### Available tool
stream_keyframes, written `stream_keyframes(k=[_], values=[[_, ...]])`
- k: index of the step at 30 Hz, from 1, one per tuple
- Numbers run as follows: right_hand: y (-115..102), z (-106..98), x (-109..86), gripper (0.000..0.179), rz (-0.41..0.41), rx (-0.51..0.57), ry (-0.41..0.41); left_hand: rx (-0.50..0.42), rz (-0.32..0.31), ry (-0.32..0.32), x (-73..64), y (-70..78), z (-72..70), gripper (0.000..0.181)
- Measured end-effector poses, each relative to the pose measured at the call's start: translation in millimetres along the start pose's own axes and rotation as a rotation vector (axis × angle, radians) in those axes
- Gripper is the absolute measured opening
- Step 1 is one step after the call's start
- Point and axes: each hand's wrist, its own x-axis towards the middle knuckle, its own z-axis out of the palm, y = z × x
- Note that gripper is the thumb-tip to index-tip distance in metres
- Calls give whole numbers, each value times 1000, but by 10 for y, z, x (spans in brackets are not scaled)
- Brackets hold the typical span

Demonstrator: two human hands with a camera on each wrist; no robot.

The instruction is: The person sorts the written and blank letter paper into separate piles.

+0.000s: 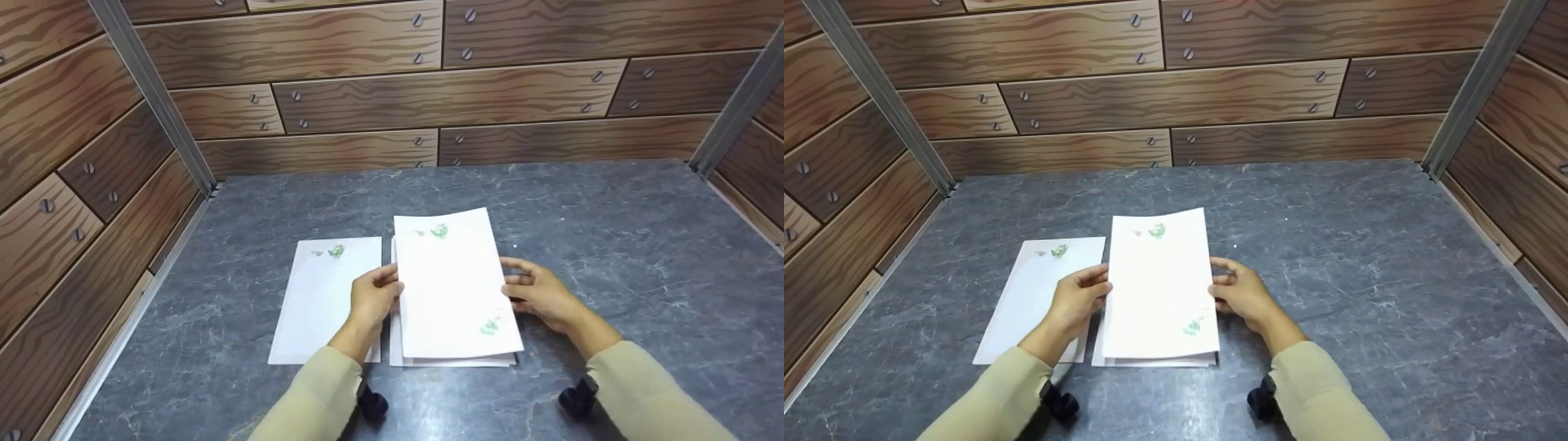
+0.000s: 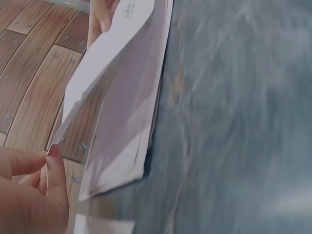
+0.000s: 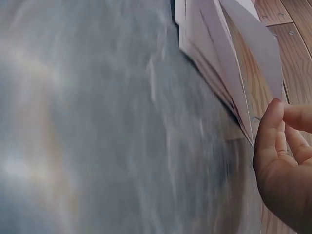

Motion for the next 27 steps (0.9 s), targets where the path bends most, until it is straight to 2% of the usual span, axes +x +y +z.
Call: stream_keyframes(k=[7, 14, 18, 21, 27], values=[[40, -214, -85, 63, 11, -16, -23, 7, 0, -8, -44, -32, 197, 36], [91, -416, -160, 67, 36, -29, -18, 5, 38, -10, -71, -75, 418, 37], [123, -522, -199, 68, 37, -32, -16, -9, 16, -32, -95, -89, 526, 38], [135, -598, -230, 69, 31, -23, -24, 10, 4, -45, -105, -80, 595, 38], [134, -742, -287, 71, 39, -27, -21, 47, 23, -39, -115, -66, 755, 37]])
